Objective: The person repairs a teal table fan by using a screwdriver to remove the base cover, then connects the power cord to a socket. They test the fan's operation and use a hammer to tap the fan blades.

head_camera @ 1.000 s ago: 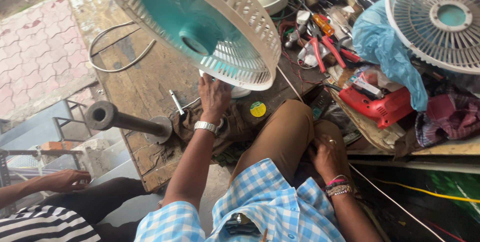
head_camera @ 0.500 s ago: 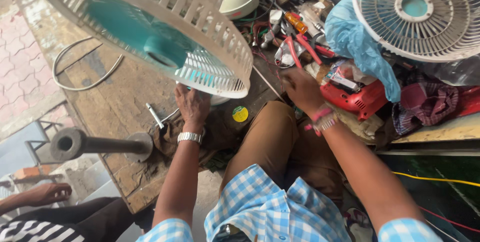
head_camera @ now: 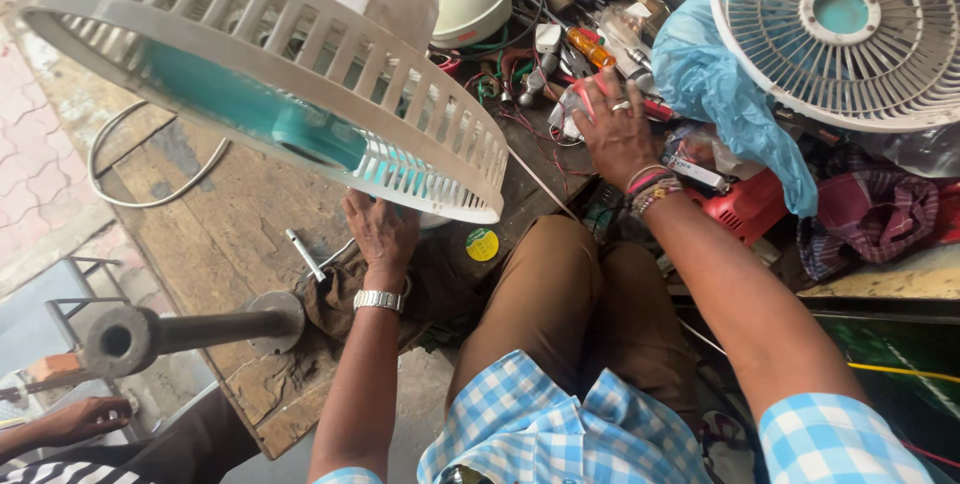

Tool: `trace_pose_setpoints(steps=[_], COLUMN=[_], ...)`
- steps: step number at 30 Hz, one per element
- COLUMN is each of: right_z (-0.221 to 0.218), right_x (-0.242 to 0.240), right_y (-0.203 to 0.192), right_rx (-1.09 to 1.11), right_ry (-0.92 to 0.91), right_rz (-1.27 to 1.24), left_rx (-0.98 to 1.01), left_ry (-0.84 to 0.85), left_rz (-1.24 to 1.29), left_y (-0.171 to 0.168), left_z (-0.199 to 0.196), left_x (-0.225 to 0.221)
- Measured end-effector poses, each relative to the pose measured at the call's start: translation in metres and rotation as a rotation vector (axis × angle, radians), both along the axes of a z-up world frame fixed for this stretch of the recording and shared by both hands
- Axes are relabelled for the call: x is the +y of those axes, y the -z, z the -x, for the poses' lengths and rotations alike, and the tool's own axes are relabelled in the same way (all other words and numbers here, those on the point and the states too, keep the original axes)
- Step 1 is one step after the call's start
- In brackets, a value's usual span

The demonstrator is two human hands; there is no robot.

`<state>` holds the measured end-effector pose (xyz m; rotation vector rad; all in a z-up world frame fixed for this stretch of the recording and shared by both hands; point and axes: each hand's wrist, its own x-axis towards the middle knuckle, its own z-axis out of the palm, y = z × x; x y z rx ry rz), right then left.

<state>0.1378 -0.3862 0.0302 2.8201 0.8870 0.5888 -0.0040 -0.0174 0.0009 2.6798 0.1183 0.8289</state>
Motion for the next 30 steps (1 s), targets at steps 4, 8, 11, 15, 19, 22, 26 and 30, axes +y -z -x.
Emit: trace_pose_setpoints(steps=[4,8,11,15,19,22,26,30], right_z=[-0.021,-0.077,-0.106,-0.109,-0.109,-0.104,-0.073,-0.038], right_x=[0.000,-0.018,-0.032,-0.028,-0.024,-0.018,-0.007,0.018], right_y=[-0.001,0.013,0.025,0.008,-0.046,-0.052,0.000,0.042], right_rx=[0.056,0.595,0.836,0.849,0.775,0.556,0.088,0.289], right_ry=[0.096,0.390,0.241,0.224,0.290,0.419,0.127,0.127], right_rz=[-0.296,-1.221,-1.492,-1.523,-1.774,-1.753,-0.714,-0.286], left_rx=[0.020,0.038,0.050,0.050,0.055,0.058,0.056,0.065], left_ry=[0.028,0.026,0.017,-0.007,-0.004,-0.005,-0.027,-0.013], left_rz=[0.040,0.011,-0.006,0.018,0.013,0.014,0.010,0.008], left_y=[-0.009,-0.008,-0.005,0.000,0.002,0.004,0.005,0.003], left_z=[0.000,-0.001,-0.001,-0.001,0.000,-0.001,0.000,0.001], left_x=[-0.001,0.000,0.000,0.000,0.002,0.002,0.000,0.001])
